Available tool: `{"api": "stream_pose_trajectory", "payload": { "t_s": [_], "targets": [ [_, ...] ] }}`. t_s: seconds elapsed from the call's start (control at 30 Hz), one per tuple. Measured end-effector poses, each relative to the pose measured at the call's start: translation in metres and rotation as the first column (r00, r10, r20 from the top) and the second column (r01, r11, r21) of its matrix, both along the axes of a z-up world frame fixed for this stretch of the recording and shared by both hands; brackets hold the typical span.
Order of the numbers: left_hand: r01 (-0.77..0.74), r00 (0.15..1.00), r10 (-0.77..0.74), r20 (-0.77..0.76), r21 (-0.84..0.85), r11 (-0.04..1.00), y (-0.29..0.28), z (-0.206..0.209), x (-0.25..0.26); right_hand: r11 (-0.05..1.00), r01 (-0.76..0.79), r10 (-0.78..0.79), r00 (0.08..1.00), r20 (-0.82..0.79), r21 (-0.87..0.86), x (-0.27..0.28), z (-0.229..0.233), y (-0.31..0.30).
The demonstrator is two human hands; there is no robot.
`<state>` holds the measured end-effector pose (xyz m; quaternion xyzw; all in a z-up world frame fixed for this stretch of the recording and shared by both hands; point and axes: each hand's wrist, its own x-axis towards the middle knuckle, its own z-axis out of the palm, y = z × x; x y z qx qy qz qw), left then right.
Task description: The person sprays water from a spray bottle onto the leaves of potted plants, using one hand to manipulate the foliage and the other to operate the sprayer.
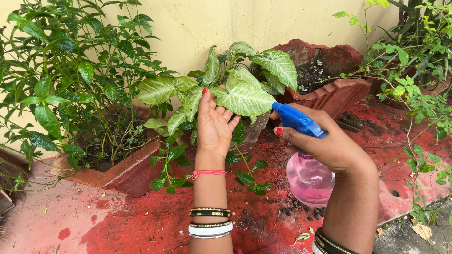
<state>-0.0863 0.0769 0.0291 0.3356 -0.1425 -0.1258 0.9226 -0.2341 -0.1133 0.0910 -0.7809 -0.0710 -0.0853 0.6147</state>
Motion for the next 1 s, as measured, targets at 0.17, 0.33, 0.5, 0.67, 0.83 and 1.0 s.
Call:
{"api": "stream_pose_trajectory", "payload": {
  "t_s": [0.17, 0.33, 0.5, 0.67, 0.83, 1.0],
  "targets": [
    [-0.098, 0.995, 0.099, 0.004, 0.208, 0.973, -0.004, -0.002, -0.002, 0.995, 0.077, -0.082, 0.994, -0.074, -0.065, -0.004, 0.011, 0.007],
    [-0.237, 0.970, 0.181, 0.159, 0.493, 0.837, -0.003, 0.008, -0.013, 0.994, 0.006, -0.008, 1.000, -0.015, -0.112, -0.005, 0.012, 0.019],
    [-0.330, 0.942, 0.215, 0.256, 0.601, 0.728, 0.012, 0.027, -0.020, 0.991, -0.035, 0.040, 0.998, 0.042, -0.128, -0.005, 0.009, 0.031],
    [-0.456, 0.876, 0.312, 0.368, 0.420, 0.785, 0.036, 0.031, -0.019, 0.991, -0.037, 0.038, 0.999, 0.011, -0.133, -0.006, 0.008, 0.035],
    [-0.565, 0.825, 0.490, 0.282, 0.450, 0.692, 0.079, 0.019, -0.018, 0.989, -0.003, 0.011, 0.998, 0.056, -0.145, 0.005, 0.005, 0.049],
    [-0.583, 0.812, 0.567, 0.140, 0.251, 0.773, 0.112, 0.024, -0.009, 0.984, -0.136, 0.146, 0.985, 0.094, -0.112, 0.018, 0.013, 0.078]
  ]
}}
